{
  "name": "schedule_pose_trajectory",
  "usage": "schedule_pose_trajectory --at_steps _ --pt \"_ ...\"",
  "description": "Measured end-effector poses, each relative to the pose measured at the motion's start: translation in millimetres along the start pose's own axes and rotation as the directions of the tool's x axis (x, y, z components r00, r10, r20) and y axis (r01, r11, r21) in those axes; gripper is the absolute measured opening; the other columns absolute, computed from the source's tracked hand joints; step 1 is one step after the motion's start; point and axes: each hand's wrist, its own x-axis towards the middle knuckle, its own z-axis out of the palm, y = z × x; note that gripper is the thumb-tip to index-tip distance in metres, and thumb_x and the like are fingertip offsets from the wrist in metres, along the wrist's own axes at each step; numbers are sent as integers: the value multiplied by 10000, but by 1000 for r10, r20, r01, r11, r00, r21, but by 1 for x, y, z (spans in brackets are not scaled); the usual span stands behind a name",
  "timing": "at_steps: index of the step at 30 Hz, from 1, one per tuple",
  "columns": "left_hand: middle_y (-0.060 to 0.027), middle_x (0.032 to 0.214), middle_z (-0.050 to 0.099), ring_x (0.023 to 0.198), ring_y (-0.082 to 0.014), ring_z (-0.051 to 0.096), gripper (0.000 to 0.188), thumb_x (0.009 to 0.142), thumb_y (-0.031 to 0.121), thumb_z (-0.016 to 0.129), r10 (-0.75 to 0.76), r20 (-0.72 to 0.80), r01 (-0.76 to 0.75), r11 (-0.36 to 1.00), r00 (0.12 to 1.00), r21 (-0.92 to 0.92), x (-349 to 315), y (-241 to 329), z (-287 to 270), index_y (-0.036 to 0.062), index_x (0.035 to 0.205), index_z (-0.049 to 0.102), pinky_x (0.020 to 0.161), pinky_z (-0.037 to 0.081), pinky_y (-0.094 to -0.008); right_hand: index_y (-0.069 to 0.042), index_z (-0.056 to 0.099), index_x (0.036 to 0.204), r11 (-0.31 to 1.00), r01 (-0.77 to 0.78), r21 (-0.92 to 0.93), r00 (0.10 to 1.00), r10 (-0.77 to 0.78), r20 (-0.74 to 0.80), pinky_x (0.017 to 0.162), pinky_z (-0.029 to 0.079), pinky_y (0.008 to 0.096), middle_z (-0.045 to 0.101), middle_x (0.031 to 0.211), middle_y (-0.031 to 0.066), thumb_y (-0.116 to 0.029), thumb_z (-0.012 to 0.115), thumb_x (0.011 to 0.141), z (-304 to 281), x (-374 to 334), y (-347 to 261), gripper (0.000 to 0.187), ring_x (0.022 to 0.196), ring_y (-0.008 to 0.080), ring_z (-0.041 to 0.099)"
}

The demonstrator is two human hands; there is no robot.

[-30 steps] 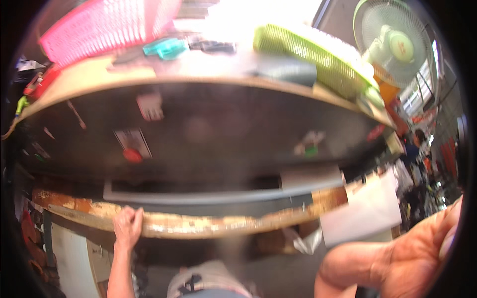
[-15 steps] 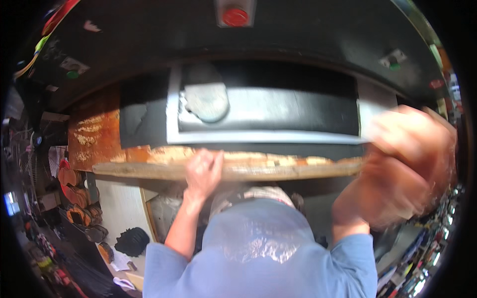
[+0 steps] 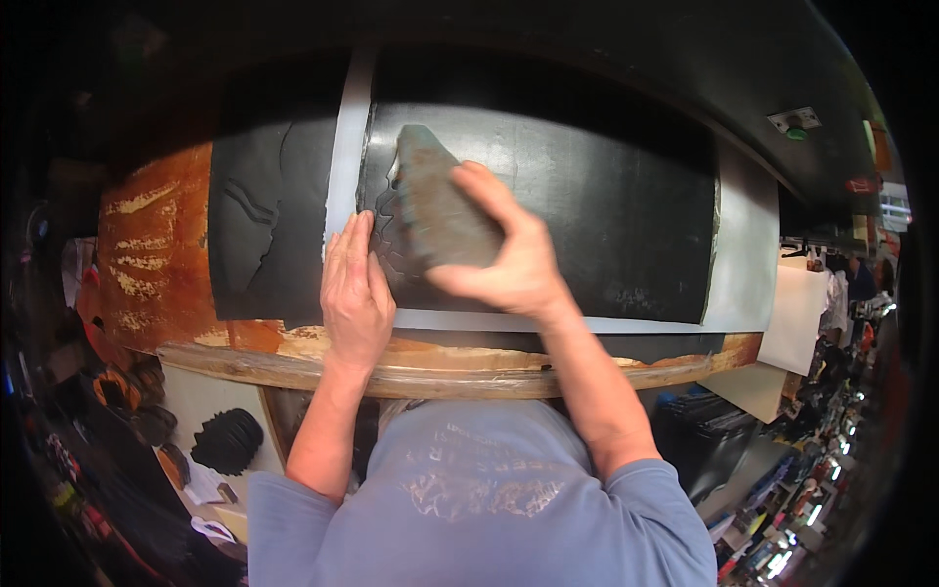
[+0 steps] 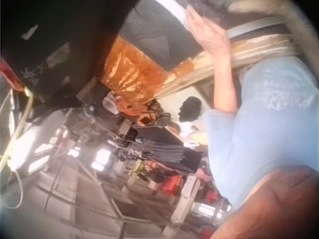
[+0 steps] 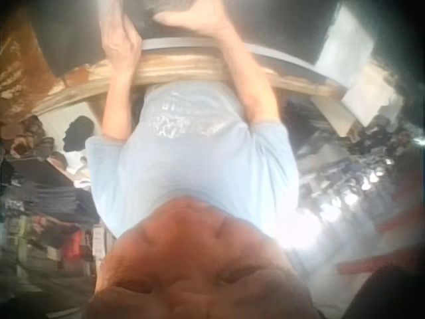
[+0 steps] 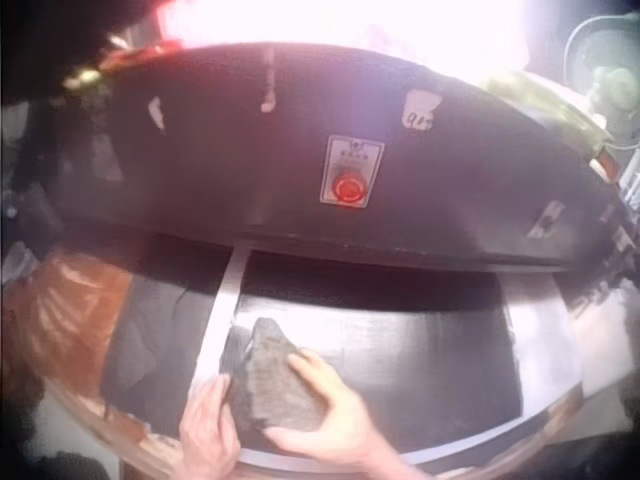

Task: The person repeatedly places black rubber sheets and cutouts onto a heated press, closes the press, and then removes the pressed pieces. They handle multiple rubber items one at a time, flipping and repositioning them between cycles.

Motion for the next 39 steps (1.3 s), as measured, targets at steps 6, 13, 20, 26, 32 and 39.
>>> schedule_pose_trajectory --at_steps 6,13,20,26,32,39 --pt "-201 1393 694 1335 -423 637 535 945 -122 624 -14 -9 14 999 1000 48 2 8 1 -28 1470 580 1163 472 -548 11 642 1444 894 112 -434 978 -176 -111 1179 428 526 378 1644 344 -243 923 607 -46 -36 4 919 1461 441 479" --pt "-200 1261 733 1166 -414 697 424 920 -131 658 74 3 -73 991 997 -114 -14 27 -13 -32 1332 646 1048 534 -510 -41 651 1430 802 159 -576 959 -264 -104 1134 448 581 360 1630 370 -240 942 587 -31 -49 36 914 1408 523 474" --pt "-150 821 696 690 -331 678 233 860 -68 784 194 149 -154 957 969 -246 -77 75 -8 14 1063 704 632 539 -414 -13 672 1351 916 200 -347 889 -319 -329 1095 487 438 581 1443 216 -255 911 828 -71 -51 24 624 1279 322 596" --pt "-150 756 645 639 -332 642 96 925 -52 737 222 16 -218 967 975 -133 -88 39 13 13 974 687 586 508 -431 0 656 920 858 162 -487 314 -513 -799 717 489 250 667 892 -2 -157 611 1115 -221 -71 1 255 796 71 571" --pt "-155 783 648 689 -354 625 118 948 -13 747 221 9 -221 974 975 -47 -82 47 12 15 896 645 634 499 -435 -5 688 933 828 -51 -558 437 -484 -758 695 505 327 663 803 113 -146 661 1032 -279 -98 -7 175 712 181 615" --pt "-124 781 562 763 -341 564 284 921 116 809 232 -93 -224 970 968 91 -83 55 13 43 748 596 684 457 -462 -33 726 872 659 -11 -752 742 -499 -447 712 495 356 679 807 84 -124 744 963 -162 -205 84 130 758 225 669"
